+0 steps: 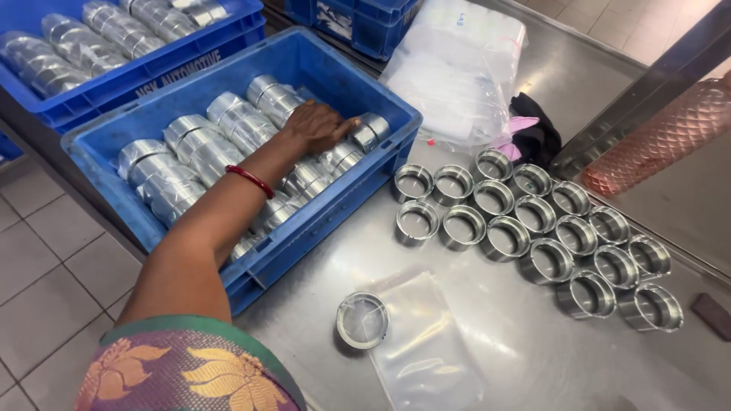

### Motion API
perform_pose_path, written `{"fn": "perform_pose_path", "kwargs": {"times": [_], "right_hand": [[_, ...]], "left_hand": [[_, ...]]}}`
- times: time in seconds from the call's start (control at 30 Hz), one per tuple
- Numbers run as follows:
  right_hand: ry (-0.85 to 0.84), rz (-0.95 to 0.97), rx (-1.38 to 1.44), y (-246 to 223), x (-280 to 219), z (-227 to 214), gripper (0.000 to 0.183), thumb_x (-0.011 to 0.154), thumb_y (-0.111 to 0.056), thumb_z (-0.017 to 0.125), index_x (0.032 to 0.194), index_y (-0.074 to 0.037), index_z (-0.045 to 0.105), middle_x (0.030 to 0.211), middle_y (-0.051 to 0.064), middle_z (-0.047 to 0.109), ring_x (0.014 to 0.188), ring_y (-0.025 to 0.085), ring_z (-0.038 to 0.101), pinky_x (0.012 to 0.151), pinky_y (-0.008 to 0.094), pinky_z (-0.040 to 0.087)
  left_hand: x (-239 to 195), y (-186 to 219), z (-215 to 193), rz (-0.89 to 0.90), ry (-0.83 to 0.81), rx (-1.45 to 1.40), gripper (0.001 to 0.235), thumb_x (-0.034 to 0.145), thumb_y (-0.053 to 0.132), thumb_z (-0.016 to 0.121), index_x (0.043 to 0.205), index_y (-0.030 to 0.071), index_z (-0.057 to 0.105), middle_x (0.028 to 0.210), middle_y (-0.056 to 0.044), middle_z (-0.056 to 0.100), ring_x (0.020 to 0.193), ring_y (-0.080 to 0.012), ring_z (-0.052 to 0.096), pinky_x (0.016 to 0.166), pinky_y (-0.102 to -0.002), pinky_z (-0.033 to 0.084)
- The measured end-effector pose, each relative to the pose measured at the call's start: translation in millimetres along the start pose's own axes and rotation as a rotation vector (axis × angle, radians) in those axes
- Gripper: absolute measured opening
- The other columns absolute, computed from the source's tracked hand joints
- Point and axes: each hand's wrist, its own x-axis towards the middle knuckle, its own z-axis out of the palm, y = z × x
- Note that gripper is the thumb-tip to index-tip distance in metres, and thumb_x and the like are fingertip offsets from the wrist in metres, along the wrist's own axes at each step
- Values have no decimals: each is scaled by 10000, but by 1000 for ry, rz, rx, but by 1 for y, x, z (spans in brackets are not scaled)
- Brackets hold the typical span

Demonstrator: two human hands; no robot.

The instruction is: The person picks up metal rings from a table, places them into plastic bags, and then organizes the bagged rings into blue crates.

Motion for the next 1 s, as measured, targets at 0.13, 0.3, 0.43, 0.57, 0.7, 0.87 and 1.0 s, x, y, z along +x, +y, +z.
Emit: {"fn": "perform_pose_path", "kwargs": {"times": [0.13,0.3,0.43,0.57,0.7,0.87,1.0], "right_hand": [[43,-4,-4,6,-24,-4,442,1141,-327,546,1289,50,721,1000,289,735,896,293,659,889,392,517],[245,187,11,-301,-112,8,329,1091,-256,595,1306,-30,704,1202,166,720,1000,204,677,875,345,525],[222,-102,-306,-374,-66,10,371,1024,-339,641,1270,-67,698,1180,161,674,987,263,684,825,377,563],[256,-382,-555,-358,19,27,495,1002,-414,683,1397,-120,637,1438,210,560,1315,399,543,1072,518,459],[276,-327,-587,-331,75,44,637,994,-526,607,1507,-155,538,1569,210,459,1480,406,372,1117,596,357],[253,-99,-679,-338,80,60,700,978,-661,440,1530,-233,493,1639,177,311,1523,365,225,1123,643,298],[297,-43,-691,-329,61,61,663,1009,-609,440,1517,-187,509,1651,171,333,1545,360,229,1126,660,302]], "left_hand": [[10,-16,15,60,147,7,681,1061,544,299,940,78,780,1002,-207,702,1055,-377,637,1053,-535,413],[-41,63,-39,287,592,79,290,849,103,683,1094,-50,657,1151,-256,638,1105,-413,594,947,-484,494],[-144,194,-64,514,547,-118,75,969,112,681,1012,50,682,896,-149,687,816,-310,682,733,-429,550],[-261,282,7,665,-156,-384,466,845,382,781,1103,33,612,876,-165,680,844,-375,657,678,-518,531],[-279,281,85,749,-65,-397,672,658,348,855,1134,-30,567,948,-204,646,906,-388,639,649,-482,540],[-274,279,92,452,-373,-337,274,894,155,658,1095,8,544,986,-187,616,915,-316,625,708,-471,552],[-282,289,77,531,-424,-322,492,918,380,745,1120,-8,519,982,-208,584,930,-327,586,680,-489,529]]}}
